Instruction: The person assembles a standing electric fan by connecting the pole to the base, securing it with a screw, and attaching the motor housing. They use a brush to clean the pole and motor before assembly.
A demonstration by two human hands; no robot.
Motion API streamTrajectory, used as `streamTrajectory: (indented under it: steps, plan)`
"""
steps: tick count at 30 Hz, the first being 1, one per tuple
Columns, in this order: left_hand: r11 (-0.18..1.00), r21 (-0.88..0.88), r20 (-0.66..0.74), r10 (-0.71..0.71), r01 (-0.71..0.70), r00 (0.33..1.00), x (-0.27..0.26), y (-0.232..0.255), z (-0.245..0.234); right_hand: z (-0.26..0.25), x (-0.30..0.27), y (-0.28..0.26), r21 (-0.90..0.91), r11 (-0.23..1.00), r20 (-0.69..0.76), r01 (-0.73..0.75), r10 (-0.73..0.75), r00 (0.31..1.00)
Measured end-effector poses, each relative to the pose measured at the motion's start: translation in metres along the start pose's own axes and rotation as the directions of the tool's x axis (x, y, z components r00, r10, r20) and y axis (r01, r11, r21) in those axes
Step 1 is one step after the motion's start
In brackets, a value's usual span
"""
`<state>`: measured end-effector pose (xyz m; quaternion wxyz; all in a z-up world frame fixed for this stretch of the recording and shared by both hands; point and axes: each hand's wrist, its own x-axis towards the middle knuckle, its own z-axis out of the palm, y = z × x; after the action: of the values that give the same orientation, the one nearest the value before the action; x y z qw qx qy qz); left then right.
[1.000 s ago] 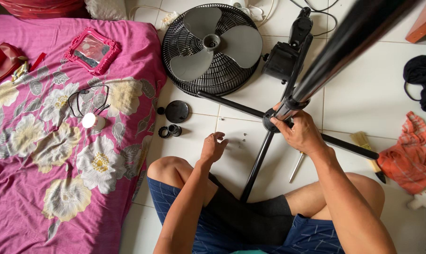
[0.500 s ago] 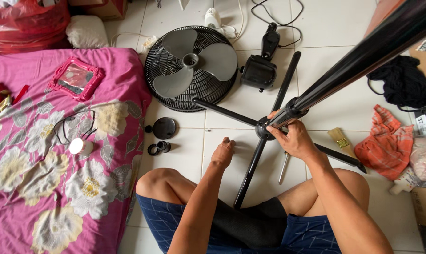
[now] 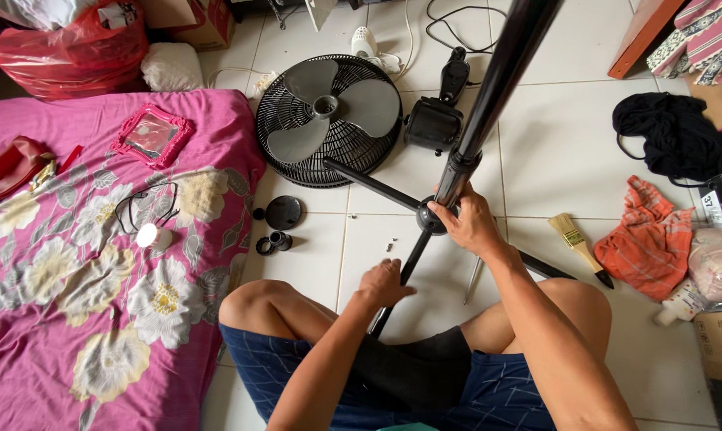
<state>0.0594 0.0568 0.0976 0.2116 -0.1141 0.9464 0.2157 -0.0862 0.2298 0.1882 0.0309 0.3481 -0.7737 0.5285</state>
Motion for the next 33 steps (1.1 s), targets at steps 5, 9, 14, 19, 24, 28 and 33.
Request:
streamTrajectory:
  steps: [5, 9, 14, 19, 24, 28, 33]
  plan:
    - [0.989, 0.117, 0.104, -0.098, 0.086, 0.99, 0.005, 0.006, 0.03, 0.001, -0.003, -0.001, -0.021, 1.0, 0.093, 0.015, -0.013, 0.996]
    - [0.985, 0.131, 0.116, -0.13, 0.114, 0.985, 0.006, 0.004, 0.051, 0.003, -0.01, -0.004, -0.047, 0.999, 0.103, 0.02, -0.015, 0.995]
    - [0.962, 0.194, 0.048, -0.203, 0.19, 0.978, 0.016, -0.004, 0.049, 0.011, -0.007, -0.004, 0.005, 1.0, 0.094, 0.016, -0.017, 0.995]
    - [0.948, 0.219, 0.091, -0.256, 0.231, 0.963, 0.017, -0.024, 0.034, 0.024, -0.015, -0.003, 0.001, 0.999, 0.138, -0.045, 0.045, 0.989]
    - [0.947, 0.251, 0.237, -0.261, 0.201, 0.936, 0.006, -0.036, 0.034, 0.034, -0.022, -0.008, 0.026, 0.999, 0.157, 0.027, -0.031, 0.987]
    - [0.952, 0.235, 0.222, -0.249, 0.196, 0.943, 0.012, -0.04, 0.046, 0.04, -0.025, -0.011, -0.028, 1.0, 0.153, 0.003, 0.002, 0.988]
    - [0.931, 0.307, 0.259, -0.279, 0.195, 0.924, 0.024, -0.036, 0.054, 0.038, -0.036, -0.018, -0.044, 0.999, 0.076, -0.021, 0.024, 0.997]
